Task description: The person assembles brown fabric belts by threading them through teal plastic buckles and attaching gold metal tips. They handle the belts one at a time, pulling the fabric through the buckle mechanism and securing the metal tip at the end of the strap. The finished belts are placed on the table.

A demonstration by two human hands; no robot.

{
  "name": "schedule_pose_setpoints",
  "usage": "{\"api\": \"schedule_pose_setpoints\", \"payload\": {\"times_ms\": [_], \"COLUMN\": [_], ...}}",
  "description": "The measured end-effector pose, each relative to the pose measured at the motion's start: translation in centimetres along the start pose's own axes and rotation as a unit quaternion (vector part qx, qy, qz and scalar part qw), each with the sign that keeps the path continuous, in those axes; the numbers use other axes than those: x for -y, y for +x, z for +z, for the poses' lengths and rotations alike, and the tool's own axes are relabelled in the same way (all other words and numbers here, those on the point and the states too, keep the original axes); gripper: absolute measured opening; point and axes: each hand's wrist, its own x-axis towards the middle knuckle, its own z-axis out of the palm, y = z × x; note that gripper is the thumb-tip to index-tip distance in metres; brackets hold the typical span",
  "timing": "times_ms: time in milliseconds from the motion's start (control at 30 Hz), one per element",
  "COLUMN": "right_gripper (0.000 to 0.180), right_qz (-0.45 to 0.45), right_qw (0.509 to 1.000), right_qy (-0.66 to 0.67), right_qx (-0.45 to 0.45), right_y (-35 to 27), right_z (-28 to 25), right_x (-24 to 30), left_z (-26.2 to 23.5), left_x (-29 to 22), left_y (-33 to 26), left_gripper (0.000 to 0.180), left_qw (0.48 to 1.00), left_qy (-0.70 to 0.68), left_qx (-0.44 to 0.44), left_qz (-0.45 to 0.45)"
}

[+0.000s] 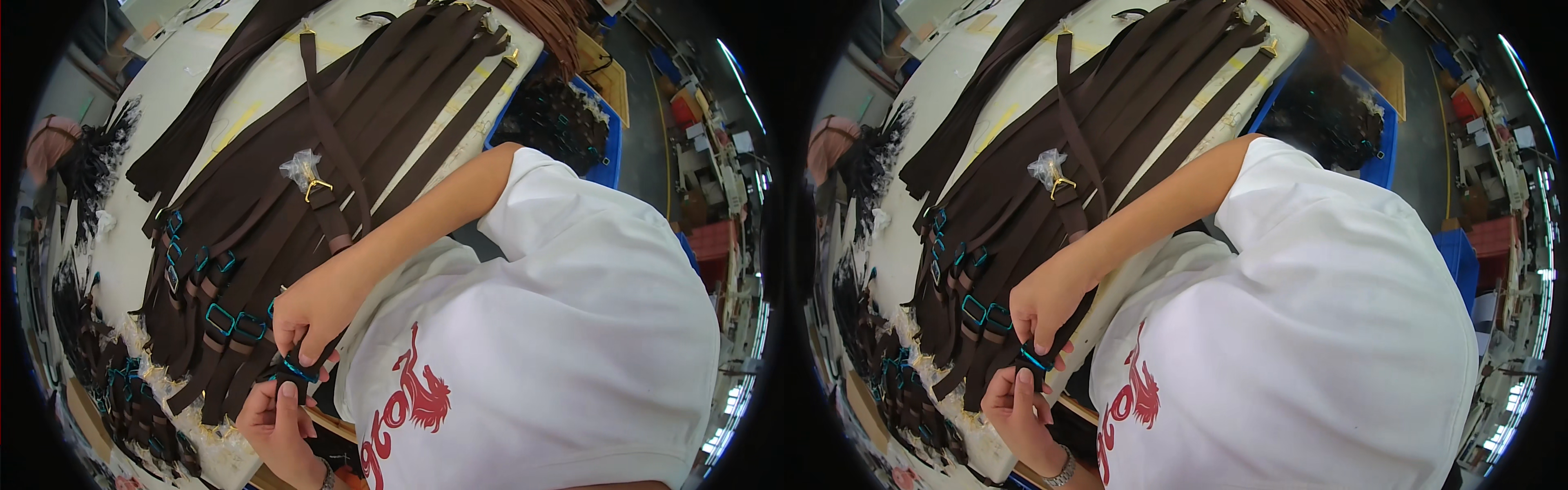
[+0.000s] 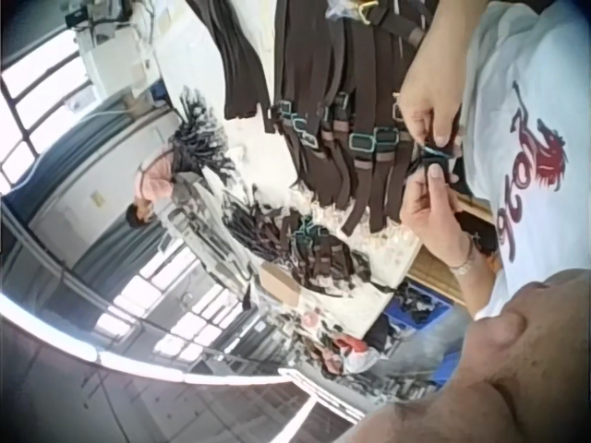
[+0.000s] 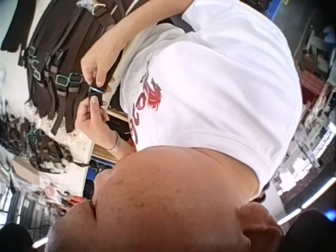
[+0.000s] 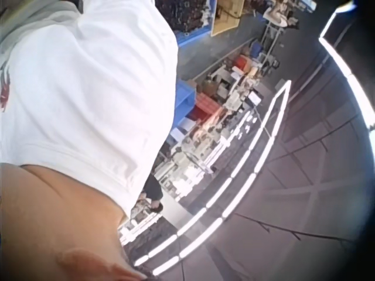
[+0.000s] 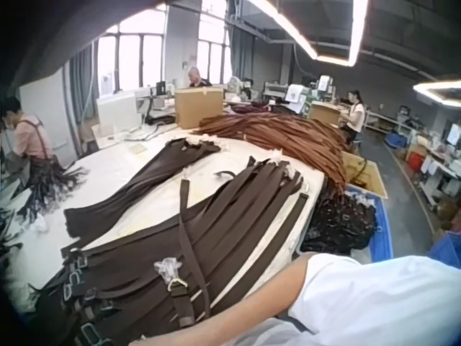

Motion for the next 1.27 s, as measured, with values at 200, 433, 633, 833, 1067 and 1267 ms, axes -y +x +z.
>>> {"api": "schedule_pose_setpoints", "payload": {"times_ms": [200, 433, 633, 833, 1067, 1267], "right_gripper": [0.021, 0.024, 0.036, 0.045, 0.05, 0.051], "right_qz": [0.01, 0.057, -0.049, -0.141, -0.28, -0.355], "right_qw": [0.996, 0.994, 0.979, 0.945, 0.897, 0.909], "right_qy": [-0.056, -0.061, -0.149, -0.231, -0.3, -0.175], "right_qx": [-0.072, -0.066, -0.133, -0.181, -0.166, -0.129], "right_y": [-0.9, -1.6, -3.4, -2.9, -2.3, -2.2], "right_z": [1.8, 2.9, 4.8, 5.4, 5.7, 5.7], "right_x": [0.2, -1.5, -0.6, -2.6, -3.5, -4.7], "left_z": [1.8, 3.5, 3.5, 3.9, 2.3, 0.9], "left_x": [0.3, 2.2, 2.4, 3.0, 1.7, 3.1], "left_y": [-0.8, -2.5, -3.2, -3.2, -5.2, -4.9], "left_gripper": [0.026, 0.029, 0.031, 0.026, 0.021, 0.02], "left_qw": [0.998, 0.993, 0.983, 0.975, 0.997, 0.959], "left_qy": [0.001, -0.015, -0.105, -0.166, 0.062, 0.199], "left_qx": [-0.045, -0.009, -0.07, -0.076, 0.011, 0.045], "left_qz": [-0.039, -0.117, -0.133, -0.124, -0.046, 0.195]}}
